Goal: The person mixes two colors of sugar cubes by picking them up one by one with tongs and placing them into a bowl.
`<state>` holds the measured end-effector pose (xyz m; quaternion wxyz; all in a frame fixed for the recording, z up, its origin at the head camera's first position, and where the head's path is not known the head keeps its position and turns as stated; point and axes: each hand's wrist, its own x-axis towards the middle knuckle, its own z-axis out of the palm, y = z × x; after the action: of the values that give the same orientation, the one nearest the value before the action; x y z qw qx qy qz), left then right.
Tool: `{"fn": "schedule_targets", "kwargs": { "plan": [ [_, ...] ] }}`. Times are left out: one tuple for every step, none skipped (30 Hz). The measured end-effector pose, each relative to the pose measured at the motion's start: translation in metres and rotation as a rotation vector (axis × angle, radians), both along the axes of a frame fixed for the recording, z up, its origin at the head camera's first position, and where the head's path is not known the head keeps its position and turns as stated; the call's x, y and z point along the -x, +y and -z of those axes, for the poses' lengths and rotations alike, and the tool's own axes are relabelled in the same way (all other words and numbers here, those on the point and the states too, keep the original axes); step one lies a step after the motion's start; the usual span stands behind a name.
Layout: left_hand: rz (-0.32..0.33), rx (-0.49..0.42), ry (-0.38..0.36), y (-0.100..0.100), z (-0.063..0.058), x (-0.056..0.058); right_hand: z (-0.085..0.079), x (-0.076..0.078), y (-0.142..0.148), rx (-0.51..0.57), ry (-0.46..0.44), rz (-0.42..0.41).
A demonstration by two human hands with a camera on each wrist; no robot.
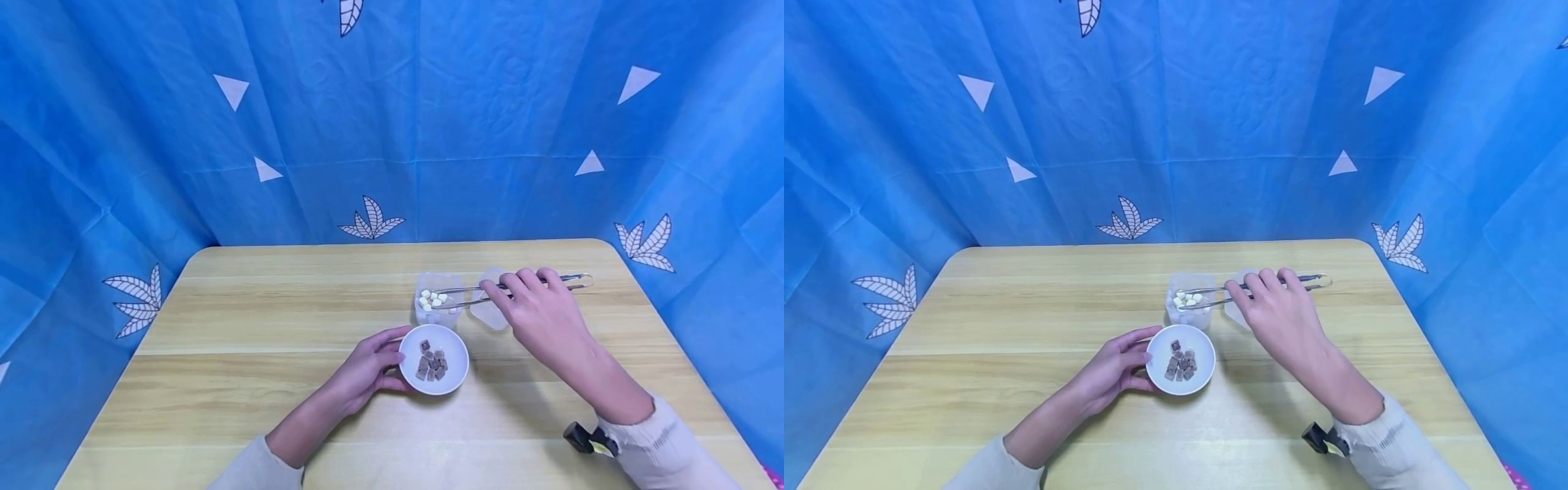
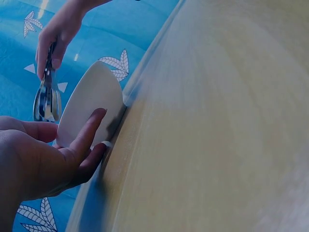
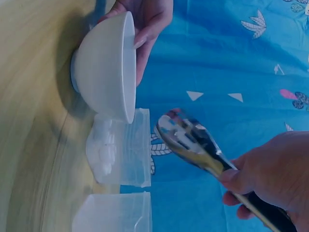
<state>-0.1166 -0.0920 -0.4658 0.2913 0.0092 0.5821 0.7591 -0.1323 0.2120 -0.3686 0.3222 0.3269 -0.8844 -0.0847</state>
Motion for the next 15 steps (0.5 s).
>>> {"fn": "schedule_targets", "kwargs": {
  "plan": [
    [0.0,0.0,0.0,0.0,0.0,0.0,0.0,0.001,0.0,-0.004,-0.002,-0.001],
    [0.0,0.001,-0.001,0.0,0.0,0.0,0.001,0.003,-0.001,-0.006,0.0,0.0],
    [-0.001,0.002,-0.002,0.0,0.0,0.0,0.002,0.004,-0.002,-0.009,0.004,-0.001],
    [-0.002,0.003,-0.002,0.0,0.0,0.0,0.002,0.006,-0.002,-0.011,0.009,-0.001],
    [-0.002,0.002,-0.002,0.0,0.0,0.0,0.003,0.007,-0.003,-0.012,0.015,0.0],
    [-0.002,0.002,-0.001,0.0,0.0,0.0,0.003,0.009,-0.004,-0.014,0.023,-0.001],
    [-0.003,0.002,-0.002,0.0,0.0,0.001,0.004,0.01,-0.005,-0.013,0.029,-0.002],
    [-0.003,0.002,-0.002,0.0,0.0,0.001,0.004,0.011,-0.006,-0.012,0.035,-0.003],
    [-0.003,0.001,-0.002,0.0,-0.001,0.0,0.004,0.013,-0.007,-0.012,0.039,-0.004],
    [-0.003,0.001,-0.002,0.0,-0.001,0.0,0.004,0.014,-0.008,-0.012,0.039,-0.003],
    [-0.003,0.001,-0.003,0.0,-0.001,0.0,0.004,0.015,-0.009,-0.014,0.037,0.001],
    [-0.003,0.002,-0.005,0.0,-0.002,0.0,0.004,0.016,-0.009,-0.018,0.033,0.007],
    [-0.003,0.003,-0.007,0.0,-0.002,0.0,0.004,0.017,-0.01,-0.021,0.028,0.015],
    [-0.003,0.003,-0.008,0.0,-0.002,0.0,0.004,0.018,-0.012,-0.025,0.022,0.025],
    [-0.002,0.004,-0.008,0.0,-0.002,0.0,0.003,0.018,-0.013,-0.03,0.015,0.036]
  ]
}}
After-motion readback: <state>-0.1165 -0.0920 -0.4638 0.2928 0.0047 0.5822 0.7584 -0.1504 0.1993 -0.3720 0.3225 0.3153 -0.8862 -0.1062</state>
